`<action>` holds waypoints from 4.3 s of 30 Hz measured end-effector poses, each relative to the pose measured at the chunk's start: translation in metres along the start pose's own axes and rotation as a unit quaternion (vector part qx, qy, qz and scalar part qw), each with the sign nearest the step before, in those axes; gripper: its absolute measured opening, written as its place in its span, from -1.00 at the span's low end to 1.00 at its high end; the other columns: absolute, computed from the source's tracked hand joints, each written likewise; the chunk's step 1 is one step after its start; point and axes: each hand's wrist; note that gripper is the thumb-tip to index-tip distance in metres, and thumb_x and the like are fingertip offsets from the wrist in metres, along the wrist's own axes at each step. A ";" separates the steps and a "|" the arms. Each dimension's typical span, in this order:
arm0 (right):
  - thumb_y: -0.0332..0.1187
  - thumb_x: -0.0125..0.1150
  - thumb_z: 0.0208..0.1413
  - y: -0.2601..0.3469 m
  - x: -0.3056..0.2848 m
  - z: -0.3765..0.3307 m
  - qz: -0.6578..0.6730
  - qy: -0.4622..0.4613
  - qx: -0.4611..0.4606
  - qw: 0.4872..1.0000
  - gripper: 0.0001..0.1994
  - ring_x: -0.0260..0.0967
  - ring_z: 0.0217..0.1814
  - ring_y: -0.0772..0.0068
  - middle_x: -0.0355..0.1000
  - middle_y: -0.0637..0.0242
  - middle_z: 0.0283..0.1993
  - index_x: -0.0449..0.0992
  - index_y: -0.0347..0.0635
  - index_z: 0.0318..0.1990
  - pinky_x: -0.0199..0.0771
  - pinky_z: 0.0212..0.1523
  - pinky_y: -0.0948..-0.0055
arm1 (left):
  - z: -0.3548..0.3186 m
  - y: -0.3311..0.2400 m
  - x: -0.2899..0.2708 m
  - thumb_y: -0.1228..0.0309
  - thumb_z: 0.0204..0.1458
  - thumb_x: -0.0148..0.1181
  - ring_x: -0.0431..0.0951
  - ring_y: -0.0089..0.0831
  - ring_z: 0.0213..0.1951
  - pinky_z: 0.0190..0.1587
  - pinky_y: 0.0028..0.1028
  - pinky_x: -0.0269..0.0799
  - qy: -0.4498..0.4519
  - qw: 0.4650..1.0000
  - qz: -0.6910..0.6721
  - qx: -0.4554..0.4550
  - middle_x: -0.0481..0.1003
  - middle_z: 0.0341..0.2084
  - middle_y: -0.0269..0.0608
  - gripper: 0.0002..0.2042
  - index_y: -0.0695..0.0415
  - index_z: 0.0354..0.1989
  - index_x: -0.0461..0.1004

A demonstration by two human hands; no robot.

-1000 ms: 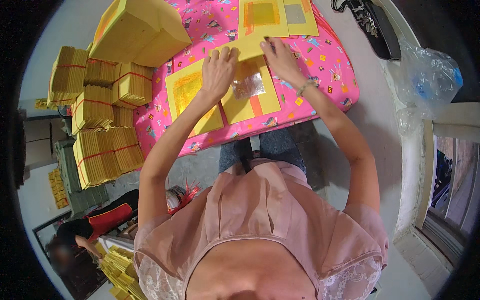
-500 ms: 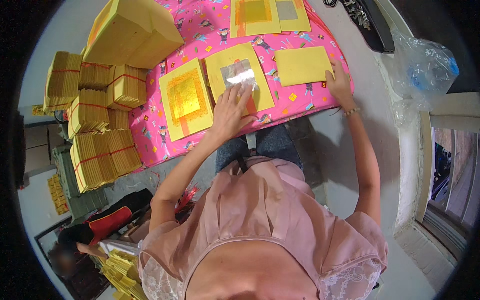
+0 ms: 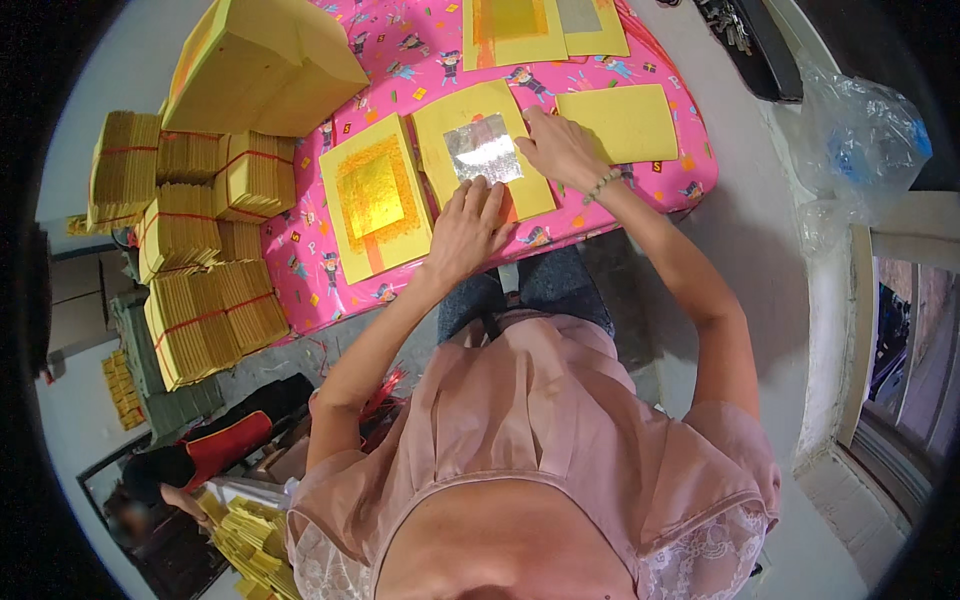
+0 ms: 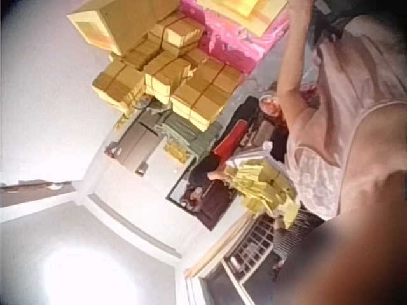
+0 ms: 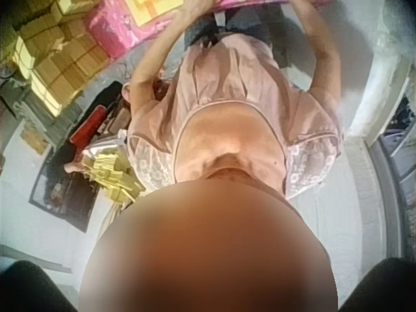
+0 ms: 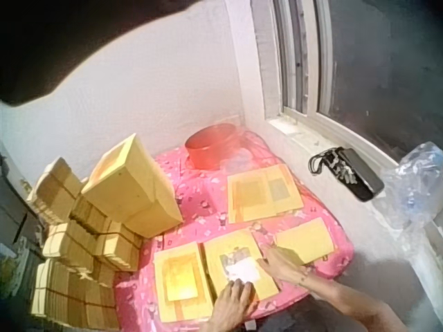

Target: Bundle and sort stacks of yellow Joss paper or similar paper products using red ties and folding.

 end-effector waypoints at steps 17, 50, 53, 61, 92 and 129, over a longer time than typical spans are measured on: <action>-0.46 0.04 0.18 -0.022 -0.014 -0.004 0.186 0.067 -0.133 0.971 -0.73 0.41 -0.21 0.50 0.40 0.25 -0.27 0.35 -0.28 0.03 0.44 -0.18 0.49 | 0.019 0.033 -0.035 0.34 0.20 -0.12 0.48 0.13 -0.32 -0.23 -0.04 0.40 0.027 0.962 -0.249 -0.108 0.49 -0.45 0.18 -0.72 0.32 -0.27 0.47; -0.40 0.42 -0.23 -0.007 -0.019 -0.051 -0.042 0.073 -0.250 0.965 -0.62 0.35 -0.16 0.15 0.30 0.26 -0.28 0.34 -0.17 -0.27 0.41 -0.17 0.25 | 0.015 0.049 -0.002 0.32 0.09 0.22 0.35 -0.66 -0.51 -0.44 -0.49 0.33 0.042 0.838 -0.512 -0.185 0.46 -0.65 -0.25 -0.75 0.33 -0.39 0.55; -0.35 0.45 -0.30 -0.011 -0.011 -0.048 -0.097 0.049 -0.288 0.951 -0.58 0.33 -0.08 0.19 0.32 0.27 -0.22 0.36 -0.15 -0.26 0.40 -0.15 0.23 | 0.017 0.049 -0.002 0.31 0.10 0.21 0.35 -0.65 -0.53 -0.45 -0.48 0.33 0.058 0.849 -0.492 -0.182 0.45 -0.66 -0.24 -0.74 0.33 -0.40 0.55; -0.27 0.32 -0.11 -0.018 -0.016 -0.045 -0.111 0.107 -0.312 0.938 -0.76 0.39 -0.19 0.20 0.38 0.27 -0.36 0.43 -0.18 -0.36 0.41 -0.16 0.28 | 0.017 0.047 -0.002 0.29 0.09 0.22 0.44 -0.57 -0.50 -0.40 -0.43 0.39 0.043 0.848 -0.495 -0.185 0.51 -0.62 -0.17 -0.73 0.33 -0.39 0.56; -0.33 0.12 0.17 -0.001 -0.014 -0.028 -0.035 -0.022 -0.282 0.959 -0.84 0.37 -0.33 0.01 0.33 0.13 -0.34 0.33 -0.20 -0.23 0.38 -0.38 0.18 | 0.016 0.051 0.000 0.30 0.12 0.18 0.45 -0.58 -0.51 -0.41 -0.44 0.38 0.061 0.847 -0.491 -0.195 0.51 -0.62 -0.19 -0.74 0.32 -0.37 0.55; -0.45 0.17 0.12 0.013 -0.043 0.041 0.228 0.005 -0.191 0.955 -0.74 0.45 -0.06 0.39 0.48 0.22 -0.14 0.33 -0.25 -0.05 0.38 -0.03 0.42 | 0.030 0.088 -0.079 0.29 -0.01 0.35 0.47 -0.50 -0.08 0.07 -0.44 0.32 -0.073 0.778 -0.615 -0.103 0.55 -0.24 -0.29 -0.60 0.14 -0.01 0.45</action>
Point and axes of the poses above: each hand's wrist, its own z-axis towards the middle knuckle, its own x-axis out of the palm, y = z × x
